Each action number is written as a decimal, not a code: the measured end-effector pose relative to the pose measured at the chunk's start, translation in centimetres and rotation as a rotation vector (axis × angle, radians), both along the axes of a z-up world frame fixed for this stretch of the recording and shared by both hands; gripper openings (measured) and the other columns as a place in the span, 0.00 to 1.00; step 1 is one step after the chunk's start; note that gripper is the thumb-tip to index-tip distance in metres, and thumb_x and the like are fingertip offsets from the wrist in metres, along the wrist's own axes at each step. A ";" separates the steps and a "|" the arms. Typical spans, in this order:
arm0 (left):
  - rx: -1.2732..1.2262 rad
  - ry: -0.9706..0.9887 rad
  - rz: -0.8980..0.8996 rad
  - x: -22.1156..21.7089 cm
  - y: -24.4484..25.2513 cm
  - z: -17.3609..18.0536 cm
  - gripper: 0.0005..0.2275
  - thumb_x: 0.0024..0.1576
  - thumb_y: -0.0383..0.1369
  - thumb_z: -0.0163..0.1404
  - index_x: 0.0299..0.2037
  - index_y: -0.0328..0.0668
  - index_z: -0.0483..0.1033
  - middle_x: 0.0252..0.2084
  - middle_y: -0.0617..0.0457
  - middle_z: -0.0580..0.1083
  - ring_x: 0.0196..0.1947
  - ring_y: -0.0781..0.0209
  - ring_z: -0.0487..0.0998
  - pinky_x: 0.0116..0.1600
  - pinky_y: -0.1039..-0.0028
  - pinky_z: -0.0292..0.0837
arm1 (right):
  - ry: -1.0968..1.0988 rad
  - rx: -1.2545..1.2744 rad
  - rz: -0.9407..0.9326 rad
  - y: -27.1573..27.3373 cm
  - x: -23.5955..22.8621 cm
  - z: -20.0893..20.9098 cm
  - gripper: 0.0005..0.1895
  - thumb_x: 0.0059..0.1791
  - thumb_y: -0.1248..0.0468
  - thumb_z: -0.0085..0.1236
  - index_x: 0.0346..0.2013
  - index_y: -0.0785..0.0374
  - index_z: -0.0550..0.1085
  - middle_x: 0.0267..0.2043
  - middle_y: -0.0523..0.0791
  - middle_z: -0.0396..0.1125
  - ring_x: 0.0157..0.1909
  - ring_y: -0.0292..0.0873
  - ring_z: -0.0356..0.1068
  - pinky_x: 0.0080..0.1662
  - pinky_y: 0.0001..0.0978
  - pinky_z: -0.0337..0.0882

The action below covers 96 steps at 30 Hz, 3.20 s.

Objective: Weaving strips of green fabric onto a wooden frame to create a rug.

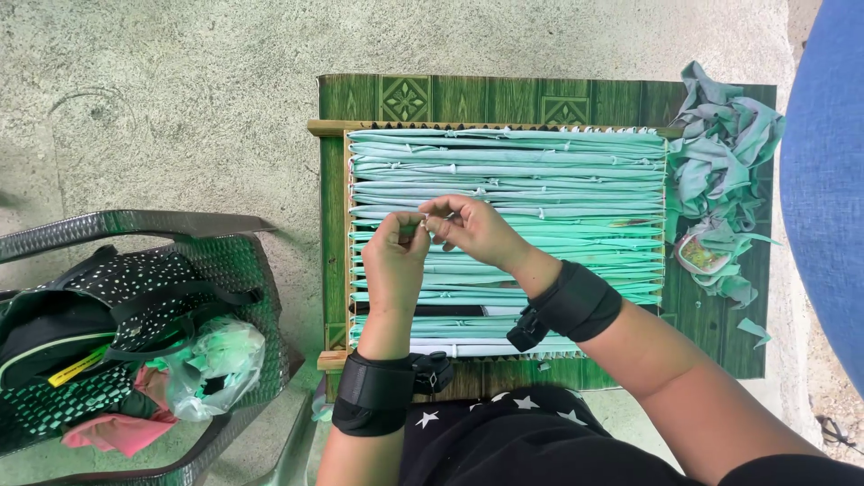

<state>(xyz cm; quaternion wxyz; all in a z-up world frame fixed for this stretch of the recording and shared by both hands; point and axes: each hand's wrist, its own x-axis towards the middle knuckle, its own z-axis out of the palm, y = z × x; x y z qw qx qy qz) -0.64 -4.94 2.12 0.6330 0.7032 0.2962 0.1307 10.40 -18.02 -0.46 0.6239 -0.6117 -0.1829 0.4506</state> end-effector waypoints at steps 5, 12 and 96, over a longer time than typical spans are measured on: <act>0.008 0.019 0.053 -0.5 -0.6 -0.5 0.05 0.59 0.28 0.58 0.38 0.32 0.77 0.30 0.55 0.79 0.28 0.75 0.75 0.34 0.82 0.73 | -0.126 -0.004 -0.066 -0.3 -0.7 -0.5 0.16 0.55 0.58 0.59 0.51 0.66 0.79 0.39 0.42 0.75 0.37 0.29 0.69 0.41 0.24 0.74; -0.040 -0.009 0.136 -2.0 0.6 -2.2 0.07 0.61 0.30 0.58 0.37 0.33 0.76 0.30 0.56 0.77 0.29 0.75 0.73 0.35 0.82 0.71 | -0.213 0.133 -0.023 1.7 -2.0 -0.1 0.17 0.54 0.57 0.61 0.52 0.66 0.78 0.44 0.41 0.76 0.42 0.30 0.72 0.45 0.25 0.76; 0.121 0.406 -0.303 -3.9 4.7 -4.0 0.13 0.57 0.33 0.55 0.49 0.36 0.75 0.36 0.42 0.78 0.34 0.44 0.81 0.40 0.58 0.74 | -1.079 -0.559 0.277 16.4 -1.4 -7.4 0.17 0.54 0.63 0.51 0.56 0.68 0.67 0.51 0.55 0.64 0.51 0.57 0.72 0.49 0.47 0.75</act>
